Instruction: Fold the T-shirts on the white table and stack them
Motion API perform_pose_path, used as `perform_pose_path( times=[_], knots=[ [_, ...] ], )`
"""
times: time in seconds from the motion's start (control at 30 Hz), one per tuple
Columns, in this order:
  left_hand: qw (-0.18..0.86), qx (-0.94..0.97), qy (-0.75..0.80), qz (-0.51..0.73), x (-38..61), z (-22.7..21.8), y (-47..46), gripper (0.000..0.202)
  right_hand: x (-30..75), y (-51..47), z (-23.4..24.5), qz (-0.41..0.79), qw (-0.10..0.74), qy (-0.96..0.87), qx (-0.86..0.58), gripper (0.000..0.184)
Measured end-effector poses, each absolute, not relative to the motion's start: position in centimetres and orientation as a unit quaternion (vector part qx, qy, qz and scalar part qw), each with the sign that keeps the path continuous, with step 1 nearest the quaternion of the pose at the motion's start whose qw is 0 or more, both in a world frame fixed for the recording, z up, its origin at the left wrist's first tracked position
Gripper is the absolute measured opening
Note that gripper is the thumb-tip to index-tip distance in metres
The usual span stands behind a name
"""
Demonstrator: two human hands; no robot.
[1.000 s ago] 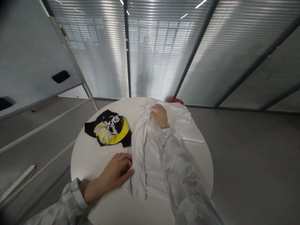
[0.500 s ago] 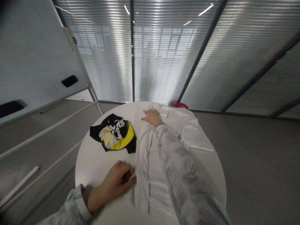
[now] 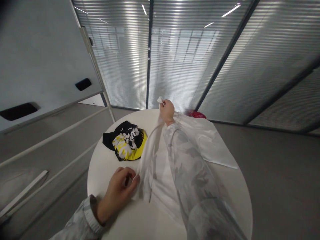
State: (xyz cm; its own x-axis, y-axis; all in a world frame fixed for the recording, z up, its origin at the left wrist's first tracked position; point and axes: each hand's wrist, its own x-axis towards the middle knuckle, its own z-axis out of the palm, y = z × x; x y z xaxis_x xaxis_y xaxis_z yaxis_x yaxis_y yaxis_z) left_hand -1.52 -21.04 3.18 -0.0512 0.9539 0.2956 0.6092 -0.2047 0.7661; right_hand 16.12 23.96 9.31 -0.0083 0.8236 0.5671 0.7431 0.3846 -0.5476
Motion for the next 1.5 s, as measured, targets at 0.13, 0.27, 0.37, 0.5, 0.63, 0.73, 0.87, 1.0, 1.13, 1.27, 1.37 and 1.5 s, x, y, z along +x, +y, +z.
perform_pose_path(
  times=[0.13, 0.27, 0.37, 0.5, 0.63, 0.73, 0.87, 1.0, 1.13, 1.27, 1.37, 1.5],
  knots=[
    [0.192, 0.626, 0.629, 0.419, -2.3, 3.3, -20.8, 0.016, 15.3, 24.5, 8.1, 0.089, 0.332, -0.776, -0.529, 0.041],
    [0.196, 0.616, 0.649, 0.401, -3.0, 3.3, -20.6, 0.017, 15.6, 23.0, 5.6, 0.108, 0.239, -0.820, -0.509, 0.045],
    [0.216, 0.614, 0.653, 0.388, -3.6, 3.2, -20.9, 0.019, 17.3, 21.4, 4.7, 0.102, 0.187, -0.851, -0.481, 0.045],
    [0.259, 0.600, 0.642, 0.402, -4.7, 3.1, -21.3, 0.028, 21.0, 19.3, 4.6, 0.092, 0.137, -0.880, -0.444, 0.047],
    [0.287, 0.593, 0.631, 0.410, -5.9, 3.1, -21.4, 0.034, 24.6, 17.4, 3.9, 0.076, 0.106, -0.883, -0.450, 0.054],
    [0.236, 0.611, 0.643, 0.398, -7.2, 3.3, -21.4, 0.033, 25.5, 16.6, 2.9, 0.048, 0.081, -0.882, -0.462, 0.061],
    [0.165, 0.626, 0.660, 0.380, -9.4, 3.3, -21.2, 0.033, 25.1, 16.4, 2.5, 0.007, 0.091, -0.895, -0.437, 0.052],
    [0.178, 0.696, 0.634, 0.286, -10.3, 3.4, -21.1, 0.027, 25.0, 16.3, 3.2, -0.020, 0.127, -0.887, -0.444, 0.034],
    [0.118, 0.756, 0.592, 0.254, -9.0, 4.7, -20.9, 0.017, 25.5, 15.7, 4.3, -0.054, 0.143, -0.869, -0.471, 0.030],
    [0.067, 0.802, 0.549, 0.227, -6.5, 5.9, -20.6, 0.031, 26.0, 15.0, 5.5, -0.096, 0.157, -0.863, -0.470, 0.033],
    [0.046, 0.812, 0.553, 0.178, -4.9, 5.7, -20.3, 0.030, 26.3, 14.7, 6.1, -0.109, 0.160, -0.857, -0.478, 0.036],
    [0.050, 0.806, 0.570, 0.150, -4.5, 5.1, -19.9, 0.010, 26.7, 14.6, 6.2, -0.092, 0.133, -0.859, -0.485, 0.039]
  ],
)
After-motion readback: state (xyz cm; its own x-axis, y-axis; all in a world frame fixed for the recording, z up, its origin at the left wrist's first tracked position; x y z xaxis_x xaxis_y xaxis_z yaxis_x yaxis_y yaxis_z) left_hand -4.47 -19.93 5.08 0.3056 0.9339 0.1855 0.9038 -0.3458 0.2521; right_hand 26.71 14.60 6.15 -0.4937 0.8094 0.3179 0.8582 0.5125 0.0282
